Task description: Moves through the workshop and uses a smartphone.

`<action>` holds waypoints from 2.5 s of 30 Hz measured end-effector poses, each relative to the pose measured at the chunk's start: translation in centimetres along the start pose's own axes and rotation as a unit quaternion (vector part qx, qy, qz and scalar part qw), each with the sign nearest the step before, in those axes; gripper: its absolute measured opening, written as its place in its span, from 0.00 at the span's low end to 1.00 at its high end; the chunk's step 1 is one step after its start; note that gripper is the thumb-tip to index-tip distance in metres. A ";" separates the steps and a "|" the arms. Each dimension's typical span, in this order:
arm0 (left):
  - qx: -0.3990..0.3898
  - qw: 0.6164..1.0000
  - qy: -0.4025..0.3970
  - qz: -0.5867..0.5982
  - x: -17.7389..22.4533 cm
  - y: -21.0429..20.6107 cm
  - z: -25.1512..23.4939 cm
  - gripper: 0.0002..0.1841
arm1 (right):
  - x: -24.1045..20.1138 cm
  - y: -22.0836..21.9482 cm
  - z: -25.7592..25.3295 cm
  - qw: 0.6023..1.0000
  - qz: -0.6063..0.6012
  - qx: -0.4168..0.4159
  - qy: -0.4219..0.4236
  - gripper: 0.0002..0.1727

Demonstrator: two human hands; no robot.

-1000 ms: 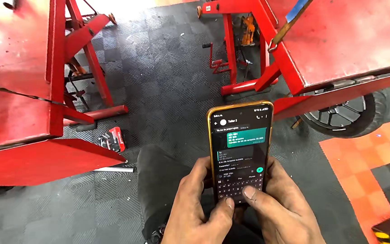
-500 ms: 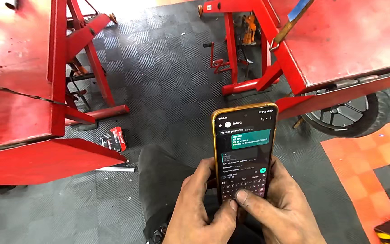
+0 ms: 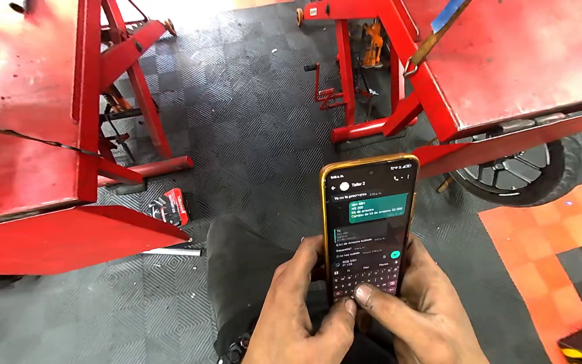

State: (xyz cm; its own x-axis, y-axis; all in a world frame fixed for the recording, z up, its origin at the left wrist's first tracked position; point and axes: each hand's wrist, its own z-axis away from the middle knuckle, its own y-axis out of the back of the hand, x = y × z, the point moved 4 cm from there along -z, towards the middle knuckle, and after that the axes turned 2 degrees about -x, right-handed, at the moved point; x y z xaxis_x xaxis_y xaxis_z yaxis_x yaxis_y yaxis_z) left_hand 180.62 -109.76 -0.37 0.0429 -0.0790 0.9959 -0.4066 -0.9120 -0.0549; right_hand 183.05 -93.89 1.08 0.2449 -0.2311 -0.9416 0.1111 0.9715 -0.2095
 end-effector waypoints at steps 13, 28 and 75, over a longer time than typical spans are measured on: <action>-0.021 0.999 -0.014 -0.031 0.1 0.0 0.1 0.29 | 0.1 -0.2 -0.2 1.000 -0.001 0.025 -0.006 0.34; -0.028 1.000 -0.002 -0.013 -0.7 0.4 0.2 0.31 | 0.7 0.2 -0.2 1.000 -0.011 -0.003 -0.025 0.27; -0.002 1.000 -0.021 0.002 0.1 2.6 0.0 0.26 | 0.3 -0.8 -0.2 0.988 -0.105 -0.108 -0.038 0.21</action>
State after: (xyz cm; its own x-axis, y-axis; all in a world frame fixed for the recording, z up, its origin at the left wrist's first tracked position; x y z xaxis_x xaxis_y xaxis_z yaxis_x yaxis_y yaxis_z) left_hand 179.56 -112.17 -0.39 0.0801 -0.0989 0.9919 -0.4100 -0.9103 -0.0576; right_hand 182.80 -94.75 0.93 0.3106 -0.4241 -0.8507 -0.0387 0.8886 -0.4571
